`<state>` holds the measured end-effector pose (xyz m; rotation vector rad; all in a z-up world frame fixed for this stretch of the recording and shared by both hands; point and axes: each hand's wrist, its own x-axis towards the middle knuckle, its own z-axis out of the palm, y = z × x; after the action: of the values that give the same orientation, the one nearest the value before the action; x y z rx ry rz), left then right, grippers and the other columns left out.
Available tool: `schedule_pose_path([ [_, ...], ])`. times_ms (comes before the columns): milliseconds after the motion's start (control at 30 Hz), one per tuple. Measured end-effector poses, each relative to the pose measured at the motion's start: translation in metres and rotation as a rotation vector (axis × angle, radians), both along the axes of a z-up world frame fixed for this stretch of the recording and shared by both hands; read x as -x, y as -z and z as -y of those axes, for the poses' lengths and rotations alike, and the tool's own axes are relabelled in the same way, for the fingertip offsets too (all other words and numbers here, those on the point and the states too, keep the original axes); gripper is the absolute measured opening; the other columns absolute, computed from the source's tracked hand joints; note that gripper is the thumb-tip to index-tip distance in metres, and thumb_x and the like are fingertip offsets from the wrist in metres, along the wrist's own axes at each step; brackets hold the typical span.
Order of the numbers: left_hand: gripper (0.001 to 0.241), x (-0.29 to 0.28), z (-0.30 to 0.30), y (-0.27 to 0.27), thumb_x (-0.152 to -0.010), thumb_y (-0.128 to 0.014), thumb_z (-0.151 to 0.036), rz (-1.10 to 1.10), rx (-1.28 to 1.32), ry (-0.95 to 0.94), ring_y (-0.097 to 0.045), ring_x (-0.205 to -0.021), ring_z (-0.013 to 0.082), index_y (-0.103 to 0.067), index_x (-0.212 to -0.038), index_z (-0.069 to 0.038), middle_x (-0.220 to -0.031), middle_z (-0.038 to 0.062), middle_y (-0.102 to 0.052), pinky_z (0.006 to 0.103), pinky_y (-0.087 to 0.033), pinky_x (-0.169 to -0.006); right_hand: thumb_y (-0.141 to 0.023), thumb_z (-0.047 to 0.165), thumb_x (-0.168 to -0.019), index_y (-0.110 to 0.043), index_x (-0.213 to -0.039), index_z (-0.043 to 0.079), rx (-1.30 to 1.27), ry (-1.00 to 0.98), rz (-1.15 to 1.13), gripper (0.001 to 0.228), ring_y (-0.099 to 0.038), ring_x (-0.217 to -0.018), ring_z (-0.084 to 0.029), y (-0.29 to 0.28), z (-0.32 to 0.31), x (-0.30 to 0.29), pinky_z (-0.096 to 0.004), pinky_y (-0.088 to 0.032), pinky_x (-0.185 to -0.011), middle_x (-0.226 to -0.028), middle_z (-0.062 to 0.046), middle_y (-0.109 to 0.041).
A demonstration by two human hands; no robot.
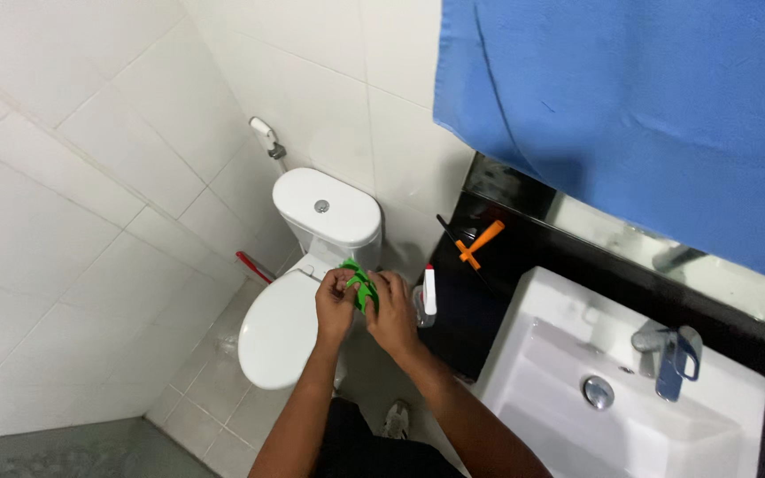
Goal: The person scrubs the front of a white sink and the top of a toilet tank using a green brush and a spray bottle. The person applies cleaning solution and scrubs the surfaces in a bathroom setting.
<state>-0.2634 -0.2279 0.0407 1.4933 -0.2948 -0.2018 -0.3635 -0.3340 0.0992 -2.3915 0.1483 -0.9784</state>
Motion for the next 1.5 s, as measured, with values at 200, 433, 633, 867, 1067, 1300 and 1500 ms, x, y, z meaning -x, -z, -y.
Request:
schedule_pose_path([
  [200,0.026,-0.023,-0.009,-0.011,-0.090,-0.069,0.009,-0.054,0.058,-0.040,-0.059,-0.075,0.0077,-0.066,-0.111,-0.006,-0.082,-0.002,-0.062,0.0229,-0.050,-0.071,-0.063,0.005,-0.093,-0.049,-0.141,-0.004,-0.252,-0.175,-0.180,0.050,-0.065,-0.102,-0.050,-0.015,-0.017,-0.025,-0.055,-0.055,-0.081,-0.112,-0.027,-0.059],
  [433,0.029,-0.075,-0.020,0.023,-0.091,-0.070,0.007,-0.021,-0.058,0.022,-0.059,-0.081,0.0121,-0.067,-0.117,-0.006,-0.085,0.002,-0.062,0.0278,-0.054,-0.079,-0.062,0.000,-0.094,-0.042,-0.150,-0.002,-0.359,-0.137,-0.259,0.060,-0.063,-0.112,-0.051,0.060,-0.023,-0.083,-0.054,-0.055,-0.091,-0.124,-0.030,-0.059],
  [633,0.040,-0.119,-0.029,0.039,-0.094,-0.068,0.007,0.060,-0.272,0.040,-0.061,-0.110,0.0338,-0.060,-0.131,-0.007,-0.117,0.014,-0.054,0.0481,-0.055,-0.098,-0.050,0.003,-0.105,-0.032,-0.155,0.000,-0.449,-0.065,-0.295,0.053,-0.059,-0.108,-0.047,0.112,0.004,-0.135,-0.056,-0.047,-0.091,-0.121,-0.026,-0.054],
  [867,0.043,-0.156,-0.024,0.069,-0.096,-0.068,0.001,-0.006,-0.498,0.142,-0.060,-0.116,0.0377,-0.054,-0.137,-0.002,-0.124,0.019,-0.053,0.0493,-0.055,-0.102,-0.045,0.018,-0.108,-0.032,-0.161,0.011,-0.699,0.125,-0.532,0.055,-0.055,-0.128,-0.042,0.134,0.016,-0.185,-0.055,-0.042,-0.105,-0.139,-0.023,-0.050],
  [1067,0.056,-0.177,-0.008,0.105,-0.093,-0.070,-0.001,-0.029,-0.625,0.223,-0.058,-0.122,0.0406,-0.049,-0.145,-0.002,-0.133,0.022,-0.051,0.0495,-0.054,-0.104,-0.051,0.010,-0.105,-0.043,-0.155,0.006,-0.750,0.106,-0.406,0.052,-0.051,-0.129,-0.049,0.179,0.021,-0.221,-0.058,-0.037,-0.109,-0.139,-0.029,-0.054],
  [1300,0.084,-0.198,0.026,0.163,-0.087,-0.066,0.003,0.009,-0.792,0.198,-0.032,-0.148,0.0508,-0.025,-0.160,0.003,-0.159,0.032,-0.027,0.0554,-0.042,-0.118,-0.056,0.003,-0.102,-0.053,-0.151,0.009,-0.826,0.169,-0.290,0.050,-0.053,-0.135,-0.044,0.222,0.036,-0.252,-0.055,-0.038,-0.113,-0.142,-0.023,-0.058],
  [1500,0.098,-0.205,0.051,0.146,-0.082,-0.075,0.000,-0.027,-0.861,0.150,-0.014,-0.153,0.0558,-0.017,-0.160,0.011,-0.167,0.037,-0.005,0.0574,-0.027,-0.127,-0.055,0.008,-0.105,-0.052,-0.154,0.022,-0.907,0.266,-0.396,0.051,-0.058,-0.129,-0.042,0.223,0.041,-0.258,-0.055,-0.044,-0.108,-0.134,-0.018,-0.060],
])
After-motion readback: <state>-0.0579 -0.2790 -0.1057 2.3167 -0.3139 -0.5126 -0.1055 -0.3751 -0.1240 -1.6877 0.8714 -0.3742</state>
